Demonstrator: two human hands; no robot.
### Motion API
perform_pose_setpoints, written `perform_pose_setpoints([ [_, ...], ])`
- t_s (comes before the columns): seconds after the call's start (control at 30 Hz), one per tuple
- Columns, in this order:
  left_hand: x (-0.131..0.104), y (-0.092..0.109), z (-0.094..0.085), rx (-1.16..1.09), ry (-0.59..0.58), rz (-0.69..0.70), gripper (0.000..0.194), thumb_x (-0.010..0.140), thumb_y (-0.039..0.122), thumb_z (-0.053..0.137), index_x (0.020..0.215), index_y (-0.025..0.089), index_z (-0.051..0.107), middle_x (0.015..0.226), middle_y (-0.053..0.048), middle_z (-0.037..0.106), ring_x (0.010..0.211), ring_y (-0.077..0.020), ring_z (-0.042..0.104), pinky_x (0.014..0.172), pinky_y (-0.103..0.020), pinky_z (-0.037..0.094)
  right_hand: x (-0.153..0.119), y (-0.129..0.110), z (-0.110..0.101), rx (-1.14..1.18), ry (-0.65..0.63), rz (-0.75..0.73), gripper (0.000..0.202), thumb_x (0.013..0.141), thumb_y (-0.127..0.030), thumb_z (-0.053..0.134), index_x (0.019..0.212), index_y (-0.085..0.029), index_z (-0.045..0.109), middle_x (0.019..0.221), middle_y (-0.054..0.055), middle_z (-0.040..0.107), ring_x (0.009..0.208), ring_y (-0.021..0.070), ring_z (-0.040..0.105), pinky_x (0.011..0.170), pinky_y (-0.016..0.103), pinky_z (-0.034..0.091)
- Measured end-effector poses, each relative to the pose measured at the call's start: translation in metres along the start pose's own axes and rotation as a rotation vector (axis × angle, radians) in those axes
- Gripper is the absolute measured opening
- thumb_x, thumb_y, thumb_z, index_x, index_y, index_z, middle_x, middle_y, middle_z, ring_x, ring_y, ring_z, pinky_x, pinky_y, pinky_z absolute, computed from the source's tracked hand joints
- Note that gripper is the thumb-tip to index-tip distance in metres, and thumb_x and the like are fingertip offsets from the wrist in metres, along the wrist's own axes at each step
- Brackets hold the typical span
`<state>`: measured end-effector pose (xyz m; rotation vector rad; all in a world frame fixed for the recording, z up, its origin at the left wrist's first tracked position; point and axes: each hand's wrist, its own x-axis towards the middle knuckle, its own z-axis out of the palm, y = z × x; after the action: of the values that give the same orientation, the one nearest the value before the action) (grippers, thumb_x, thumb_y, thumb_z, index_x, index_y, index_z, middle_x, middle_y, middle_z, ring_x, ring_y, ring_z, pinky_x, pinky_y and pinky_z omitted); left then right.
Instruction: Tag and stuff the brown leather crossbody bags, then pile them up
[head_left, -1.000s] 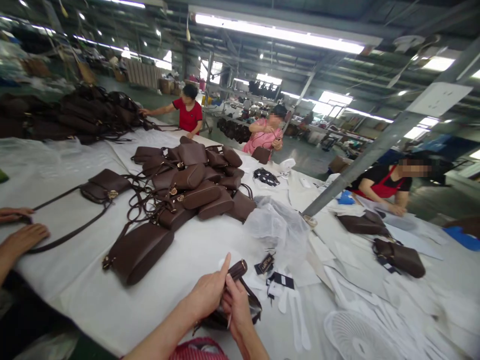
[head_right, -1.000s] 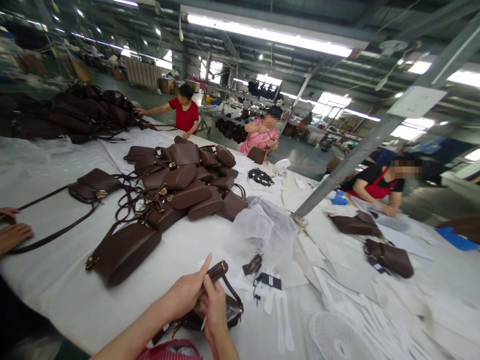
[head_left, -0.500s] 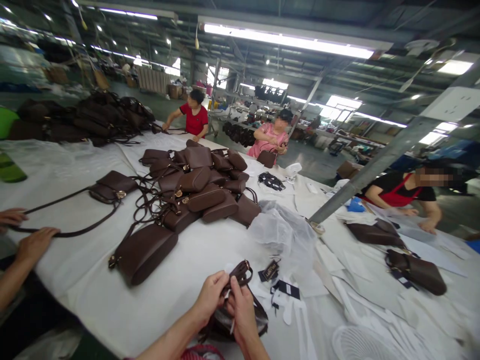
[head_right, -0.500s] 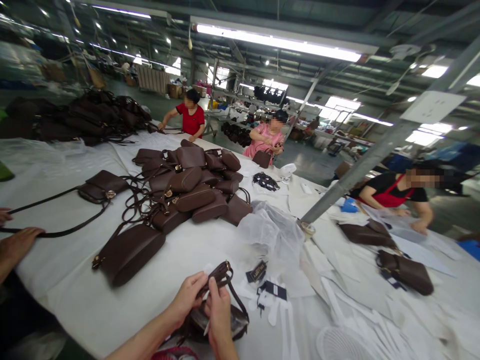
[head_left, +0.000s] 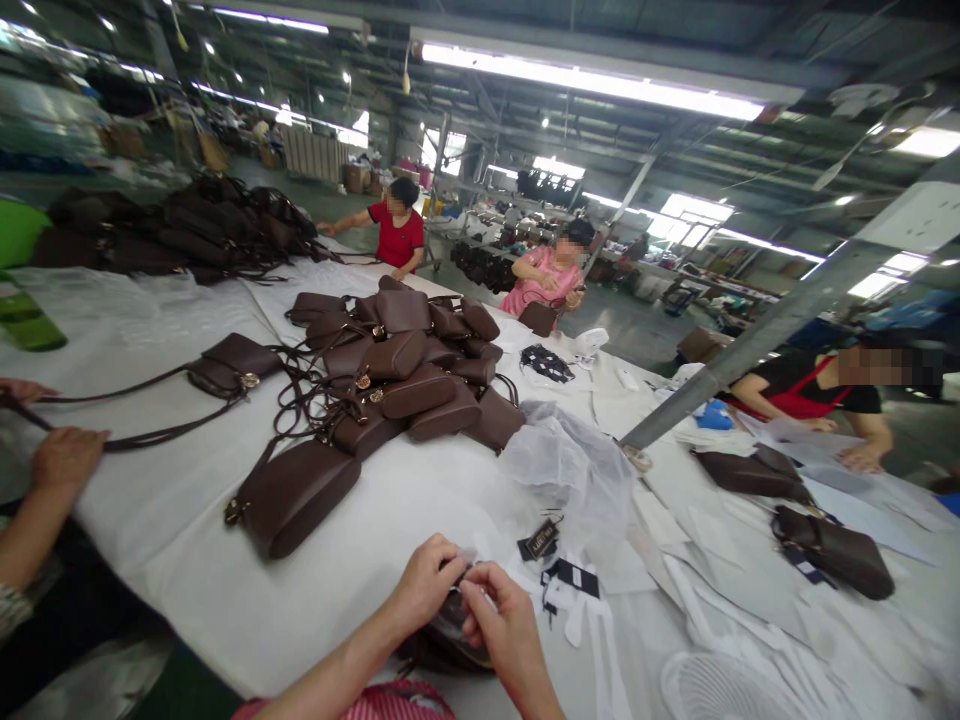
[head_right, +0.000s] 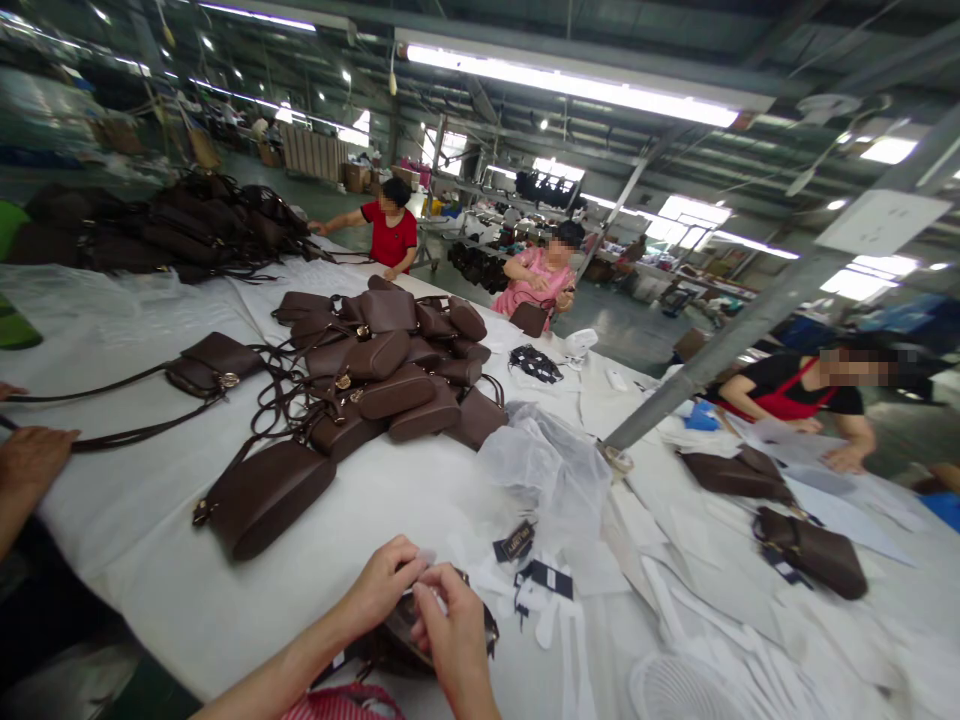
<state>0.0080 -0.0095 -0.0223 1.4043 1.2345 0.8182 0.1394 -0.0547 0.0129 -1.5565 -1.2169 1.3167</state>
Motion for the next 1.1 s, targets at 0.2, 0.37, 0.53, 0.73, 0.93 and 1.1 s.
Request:
perform_pose_setpoints([
  [0.2, -0.003, 0.006, 0.001, -0.09, 0.016, -0.02, 0.032, 0.082, 0.038, 0.049, 0.062, 0.016, 0.061, 0.067, -0.001, 0.058, 0.068, -0.0162, 0.054, 0.066, -0.024, 0.04, -0.001, -0.003, -0.005, 0.404, -0.12, 0.057, 0.06, 0.054, -0.038, 0.084, 0.109, -0.021, 0.066, 0.104, 0.008, 0.069, 0.096, 0.0253, 0.066, 0.083, 0.036, 0.052],
  [0.37, -0.007, 0.013, 0.003, -0.104, 0.037, 0.013, 0.025, 0.081, 0.029, 0.049, 0.07, 0.016, 0.067, 0.07, -0.002, 0.065, 0.071, -0.0172, 0.057, 0.068, -0.024, 0.041, 0.001, -0.006, -0.015, 0.273, -0.041, 0.007, 0.037, 0.071, -0.05, 0.072, 0.086, -0.017, 0.07, 0.072, 0.002, 0.066, 0.05, 0.0098, 0.056, 0.049, 0.021, 0.047],
  [0.53, -0.011, 0.017, 0.002, -0.057, 0.063, 0.085, 0.021, 0.081, 0.023, 0.048, 0.088, 0.017, 0.067, 0.079, -0.002, 0.068, 0.075, -0.0168, 0.06, 0.072, -0.022, 0.041, 0.004, -0.003, -0.013, 0.32, -0.002, 0.113, 0.042, 0.072, -0.054, 0.068, 0.086, -0.015, 0.061, 0.052, -0.005, 0.054, 0.033, 0.0018, 0.031, 0.031, 0.014, 0.017],
  [0.73, -0.015, 0.016, 0.0, 0.023, 0.0, 0.173, 0.022, 0.083, 0.02, 0.048, 0.098, 0.018, 0.064, 0.083, -0.001, 0.068, 0.073, -0.015, 0.06, 0.07, -0.021, 0.042, 0.003, 0.006, -0.004, 0.246, 0.07, 0.177, 0.054, 0.069, -0.047, 0.07, 0.104, -0.017, 0.044, 0.05, -0.007, 0.059, 0.033, 0.0071, 0.045, 0.031, 0.013, 0.03],
  [0.93, -0.017, 0.011, 0.002, 0.074, -0.026, 0.287, 0.022, 0.088, 0.021, 0.043, 0.097, 0.019, 0.063, 0.091, -0.002, 0.068, 0.082, -0.015, 0.062, 0.077, -0.022, 0.044, 0.003, 0.004, -0.003, 0.295, 0.062, 0.18, 0.061, 0.069, -0.046, 0.072, 0.112, -0.018, 0.04, 0.052, -0.008, 0.057, 0.041, 0.0094, 0.053, 0.034, 0.014, 0.039],
  [1.1, -0.017, 0.005, 0.001, 0.13, -0.053, 0.375, 0.023, 0.085, 0.015, 0.043, 0.096, 0.02, 0.063, 0.091, -0.002, 0.069, 0.082, -0.0144, 0.062, 0.077, -0.023, 0.044, 0.006, 0.005, -0.006, 0.423, 0.024, 0.173, 0.058, 0.064, -0.049, 0.077, 0.104, -0.018, 0.048, 0.058, -0.006, 0.059, 0.049, 0.0106, 0.059, 0.041, 0.016, 0.046],
])
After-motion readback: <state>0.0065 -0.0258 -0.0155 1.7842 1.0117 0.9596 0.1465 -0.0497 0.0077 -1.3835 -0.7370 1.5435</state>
